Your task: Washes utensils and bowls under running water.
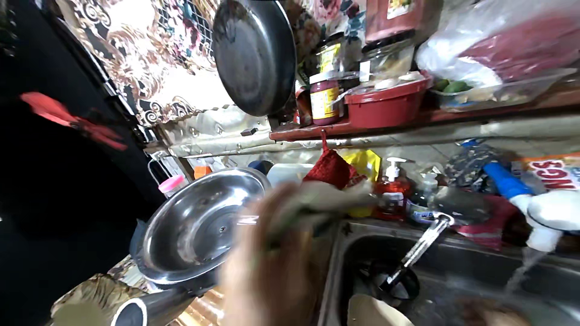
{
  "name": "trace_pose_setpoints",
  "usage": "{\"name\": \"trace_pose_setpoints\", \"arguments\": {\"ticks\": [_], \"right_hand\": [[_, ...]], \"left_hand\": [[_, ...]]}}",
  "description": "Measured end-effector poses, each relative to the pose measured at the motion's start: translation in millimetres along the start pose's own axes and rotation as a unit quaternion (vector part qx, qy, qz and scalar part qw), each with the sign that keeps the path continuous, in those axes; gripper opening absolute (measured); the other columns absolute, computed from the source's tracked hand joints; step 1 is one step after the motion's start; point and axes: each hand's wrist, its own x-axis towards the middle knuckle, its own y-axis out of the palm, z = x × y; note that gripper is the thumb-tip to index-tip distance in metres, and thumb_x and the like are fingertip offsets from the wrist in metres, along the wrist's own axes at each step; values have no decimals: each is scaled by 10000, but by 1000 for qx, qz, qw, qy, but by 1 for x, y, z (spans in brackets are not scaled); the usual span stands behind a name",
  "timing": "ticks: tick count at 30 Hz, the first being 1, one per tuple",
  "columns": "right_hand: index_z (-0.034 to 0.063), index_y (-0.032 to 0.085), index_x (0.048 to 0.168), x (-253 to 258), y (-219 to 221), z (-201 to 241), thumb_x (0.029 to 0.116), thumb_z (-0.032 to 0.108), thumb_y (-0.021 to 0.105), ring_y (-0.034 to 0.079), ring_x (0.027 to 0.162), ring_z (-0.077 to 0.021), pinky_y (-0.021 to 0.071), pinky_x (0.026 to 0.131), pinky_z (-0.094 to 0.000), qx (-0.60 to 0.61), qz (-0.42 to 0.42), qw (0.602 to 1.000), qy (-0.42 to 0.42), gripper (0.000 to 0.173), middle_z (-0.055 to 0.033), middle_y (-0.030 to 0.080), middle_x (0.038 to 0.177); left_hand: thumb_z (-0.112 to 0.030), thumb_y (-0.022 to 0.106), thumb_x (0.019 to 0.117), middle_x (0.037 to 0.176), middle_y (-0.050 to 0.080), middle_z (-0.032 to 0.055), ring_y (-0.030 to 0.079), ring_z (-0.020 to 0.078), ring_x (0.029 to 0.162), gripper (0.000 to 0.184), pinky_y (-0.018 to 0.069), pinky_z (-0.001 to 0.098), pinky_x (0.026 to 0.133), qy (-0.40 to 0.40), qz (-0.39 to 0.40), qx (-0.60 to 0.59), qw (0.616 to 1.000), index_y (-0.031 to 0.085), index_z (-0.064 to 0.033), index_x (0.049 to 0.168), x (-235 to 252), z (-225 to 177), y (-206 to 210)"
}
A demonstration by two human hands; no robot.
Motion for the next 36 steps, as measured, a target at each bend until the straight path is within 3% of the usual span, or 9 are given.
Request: {"name": "trace_pose_setpoints", "arguments": {"ticks": [3,6,11,16,18,23,26,32,36], "right_hand": [[14,624,1278,1,9,17,1084,237,504,664,836,-181,561,753,-392,16,27,994,105,319,-129,693,1066],[42,649,1271,-3,19,19,1058,344,581,676,785,-215,580,720,-411,-99,130,981,104,376,-132,703,1003],[55,670,1183,-5,45,21,989,476,660,705,705,-256,601,690,-452,-232,262,932,92,463,-120,721,856],[28,655,1239,-10,68,14,942,249,729,710,839,-334,586,778,-536,-300,278,909,73,377,-206,712,1021],[24,659,1247,-8,66,12,952,198,703,695,913,-361,562,824,-571,-312,266,910,62,345,-224,699,1078],[96,661,1317,6,32,9,993,222,654,653,1128,-388,503,954,-615,-343,236,906,73,347,-223,678,1232],[33,664,1276,10,6,6,1011,180,625,627,1170,-374,471,1006,-593,-290,195,934,70,305,-237,665,1236],[-3,627,1315,-4,-23,24,1047,149,563,590,1216,-361,449,1027,-570,-146,52,983,102,315,-248,630,1292],[-10,666,1196,-8,-38,36,1018,156,603,642,977,-311,513,850,-531,-140,11,985,100,251,-227,669,1102]], "left_hand": [[-75,614,992,1333,623,85,684,165,1056,489,625,367,849,-20,-78,52,995,462,-30,1455,12,46,-68],[-116,515,1056,1243,628,137,658,131,1020,421,575,338,895,-147,-94,166,971,462,23,1449,10,63,-88],[-146,495,1017,1210,620,172,682,238,863,458,591,467,713,-211,8,277,937,434,-120,1470,15,51,-83],[-134,522,980,1175,630,219,688,321,748,484,582,557,609,-243,24,280,928,459,-152,1460,19,54,-59],[-128,572,959,1149,659,225,680,366,851,500,536,615,697,-245,46,267,931,476,-123,1450,21,54,-57],[-353,688,953,1414,558,231,573,414,1262,621,460,646,1013,-231,111,282,925,485,-102,1484,23,58,-64],[-418,686,960,1379,596,204,605,379,1231,626,469,642,1003,-216,126,276,928,499,-134,1485,23,53,-62],[-347,665,966,1390,577,171,572,221,1275,566,496,404,1057,-52,72,136,987,541,-20,1411,13,49,-35],[-282,661,988,1385,623,98,565,178,1319,444,484,401,1108,19,115,-48,992,610,-29,1350,-13,13,31]]}}
